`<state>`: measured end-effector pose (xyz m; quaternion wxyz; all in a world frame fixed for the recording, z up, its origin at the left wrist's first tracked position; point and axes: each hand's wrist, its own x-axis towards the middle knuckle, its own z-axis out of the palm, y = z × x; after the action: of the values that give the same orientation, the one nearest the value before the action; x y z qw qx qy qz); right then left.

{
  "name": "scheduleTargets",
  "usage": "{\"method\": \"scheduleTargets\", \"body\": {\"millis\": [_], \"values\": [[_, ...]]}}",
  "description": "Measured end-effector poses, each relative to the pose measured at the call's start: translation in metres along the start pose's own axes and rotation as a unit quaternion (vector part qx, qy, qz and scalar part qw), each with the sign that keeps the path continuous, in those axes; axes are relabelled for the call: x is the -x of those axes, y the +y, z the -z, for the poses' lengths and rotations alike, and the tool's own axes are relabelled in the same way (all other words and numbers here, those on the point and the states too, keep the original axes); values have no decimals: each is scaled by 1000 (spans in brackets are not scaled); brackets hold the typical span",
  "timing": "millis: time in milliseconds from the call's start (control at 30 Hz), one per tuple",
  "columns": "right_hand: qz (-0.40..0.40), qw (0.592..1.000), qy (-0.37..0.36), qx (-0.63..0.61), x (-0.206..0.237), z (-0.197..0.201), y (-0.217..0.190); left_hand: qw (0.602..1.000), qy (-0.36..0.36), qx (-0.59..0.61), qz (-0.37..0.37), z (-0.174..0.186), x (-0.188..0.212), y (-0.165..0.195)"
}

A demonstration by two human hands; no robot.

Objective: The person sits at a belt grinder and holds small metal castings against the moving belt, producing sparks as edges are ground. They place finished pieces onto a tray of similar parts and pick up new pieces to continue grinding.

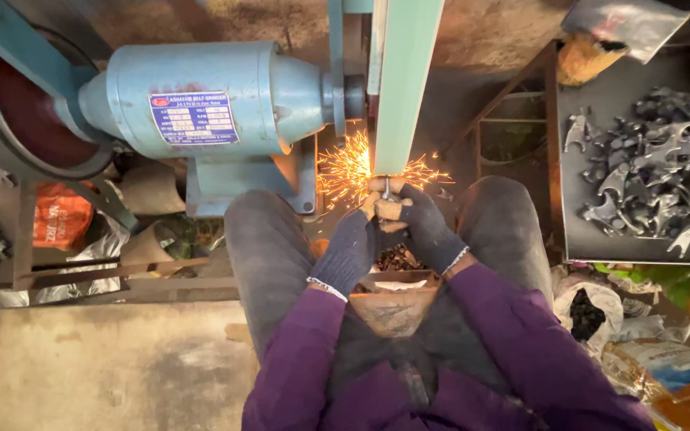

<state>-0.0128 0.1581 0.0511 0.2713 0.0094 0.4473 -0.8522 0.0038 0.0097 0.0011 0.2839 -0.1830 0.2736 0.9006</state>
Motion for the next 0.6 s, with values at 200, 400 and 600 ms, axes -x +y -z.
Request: {"method": "scheduleTargets", "body": {"millis": [200, 400, 600], "values": [[-50, 996, 52, -56, -19, 6, 6, 999, 12, -6, -45, 5, -17, 3], [-37, 995, 90, -30, -12, 3, 4, 997, 73, -2, 21, 19, -38, 3], [64, 941, 219, 248, 7, 4, 8, 839, 164, -446, -265, 0, -17, -3]]}}
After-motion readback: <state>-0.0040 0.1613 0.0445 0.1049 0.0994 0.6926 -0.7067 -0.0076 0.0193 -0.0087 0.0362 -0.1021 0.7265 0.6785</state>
